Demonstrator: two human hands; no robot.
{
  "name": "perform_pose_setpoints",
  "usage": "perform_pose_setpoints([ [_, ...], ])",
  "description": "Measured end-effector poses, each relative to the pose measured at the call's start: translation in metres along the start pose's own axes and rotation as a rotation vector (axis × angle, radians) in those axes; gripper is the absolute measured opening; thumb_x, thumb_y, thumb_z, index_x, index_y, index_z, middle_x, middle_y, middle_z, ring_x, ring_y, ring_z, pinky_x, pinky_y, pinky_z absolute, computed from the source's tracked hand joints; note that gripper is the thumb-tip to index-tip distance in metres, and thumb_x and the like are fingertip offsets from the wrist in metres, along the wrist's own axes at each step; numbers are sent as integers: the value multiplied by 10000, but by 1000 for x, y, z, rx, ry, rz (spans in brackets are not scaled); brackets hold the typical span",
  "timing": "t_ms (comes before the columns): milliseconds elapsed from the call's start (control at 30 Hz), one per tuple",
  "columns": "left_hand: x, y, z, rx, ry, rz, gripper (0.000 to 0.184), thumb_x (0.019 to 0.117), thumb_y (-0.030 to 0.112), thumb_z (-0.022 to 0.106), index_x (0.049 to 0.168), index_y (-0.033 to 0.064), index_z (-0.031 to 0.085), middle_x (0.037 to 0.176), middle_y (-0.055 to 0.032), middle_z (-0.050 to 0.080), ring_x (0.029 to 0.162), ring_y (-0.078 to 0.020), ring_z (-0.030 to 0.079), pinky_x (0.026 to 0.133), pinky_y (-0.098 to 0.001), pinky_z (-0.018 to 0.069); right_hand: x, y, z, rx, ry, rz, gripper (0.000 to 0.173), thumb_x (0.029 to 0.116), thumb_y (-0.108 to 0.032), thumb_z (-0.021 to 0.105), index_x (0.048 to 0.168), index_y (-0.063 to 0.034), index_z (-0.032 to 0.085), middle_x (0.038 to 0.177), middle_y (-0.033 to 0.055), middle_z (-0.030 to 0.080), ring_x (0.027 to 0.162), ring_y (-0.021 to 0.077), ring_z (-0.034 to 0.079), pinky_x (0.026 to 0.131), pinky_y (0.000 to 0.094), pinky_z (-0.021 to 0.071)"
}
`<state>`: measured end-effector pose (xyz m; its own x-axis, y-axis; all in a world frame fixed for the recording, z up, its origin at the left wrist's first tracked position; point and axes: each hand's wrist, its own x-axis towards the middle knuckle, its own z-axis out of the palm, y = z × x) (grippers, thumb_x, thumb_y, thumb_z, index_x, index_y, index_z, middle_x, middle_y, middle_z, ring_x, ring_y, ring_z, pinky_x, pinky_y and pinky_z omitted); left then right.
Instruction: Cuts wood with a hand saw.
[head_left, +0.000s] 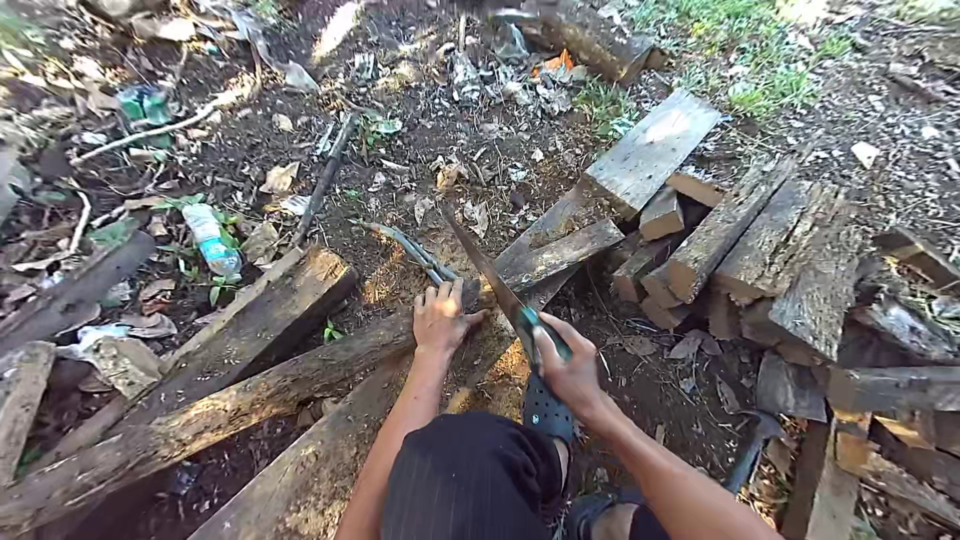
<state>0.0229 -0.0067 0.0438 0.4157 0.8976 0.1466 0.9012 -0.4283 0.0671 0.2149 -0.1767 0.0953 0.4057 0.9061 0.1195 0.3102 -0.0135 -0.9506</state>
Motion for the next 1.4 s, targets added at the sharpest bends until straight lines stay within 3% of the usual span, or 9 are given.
perform_pose_setpoints([
  [100,1,-3,-4,-6,-15,-8,906,724,846,678,1366,207,662,1228,-60,713,1066,-301,672,895,-529,528,15,3,13,54,-22,39,371,1019,-245,634,1311,-17,659,1026,89,741,597,120,671,539,318,615],
  [333,6,3,-7,-6,-87,-31,929,724,855,667,1410,229,627,1278,-49,687,1112,-298,649,957,-544,504,-141,-34,-108,-42,-45,109,371,1025,-203,621,1355,-34,633,885,61,740,587,119,668,525,334,617],
  [467,3,3,-5,-3,-68,-22,917,723,814,714,1415,219,621,1278,-62,684,1115,-307,648,957,-554,505,-52,-7,-37,-110,-21,-31,353,1029,-223,614,1320,-30,664,1138,69,750,829,95,734,737,325,651],
  [600,6,0,-9,-22,-77,-34,891,729,811,711,1395,222,644,1257,-73,701,1098,-310,664,934,-543,515,27,-3,20,-6,-4,45,378,1015,-267,629,1295,-17,671,1044,92,744,647,113,688,593,324,623],
  [733,13,3,-17,-46,-164,-70,922,739,850,659,1439,251,607,1335,-77,669,1188,-329,626,1003,-579,477,-63,-12,-45,-58,-25,26,390,1024,-254,621,1340,-28,648,1124,72,745,768,104,720,686,336,646],
  [867,10,2,-13,-45,-144,-64,931,721,853,673,1423,245,621,1300,-63,683,1141,-314,642,974,-559,493,-142,-38,-110,-39,-36,95,361,1018,-191,632,1341,-31,641,921,69,744,605,117,671,542,337,618],
  [967,8,1,-11,-37,-120,-59,929,706,852,687,1411,248,628,1281,-55,691,1135,-302,649,958,-555,504,-68,-20,-54,-109,-28,5,362,1022,-241,618,1322,-44,669,1110,55,757,822,89,731,741,323,651],
  [1100,15,-2,-21,-53,-167,-84,904,726,832,691,1415,250,627,1302,-70,688,1168,-312,641,981,-558,489,31,-4,24,18,9,39,367,1010,-251,638,1281,-7,676,1061,94,746,668,118,699,601,322,626],
  [1400,15,-3,-15,-66,-157,-73,914,700,849,696,1405,269,636,1273,-46,697,1139,-298,646,939,-554,507,-134,-41,-100,-49,-30,80,359,1018,-203,637,1341,-49,648,911,58,745,605,116,675,532,331,619],
])
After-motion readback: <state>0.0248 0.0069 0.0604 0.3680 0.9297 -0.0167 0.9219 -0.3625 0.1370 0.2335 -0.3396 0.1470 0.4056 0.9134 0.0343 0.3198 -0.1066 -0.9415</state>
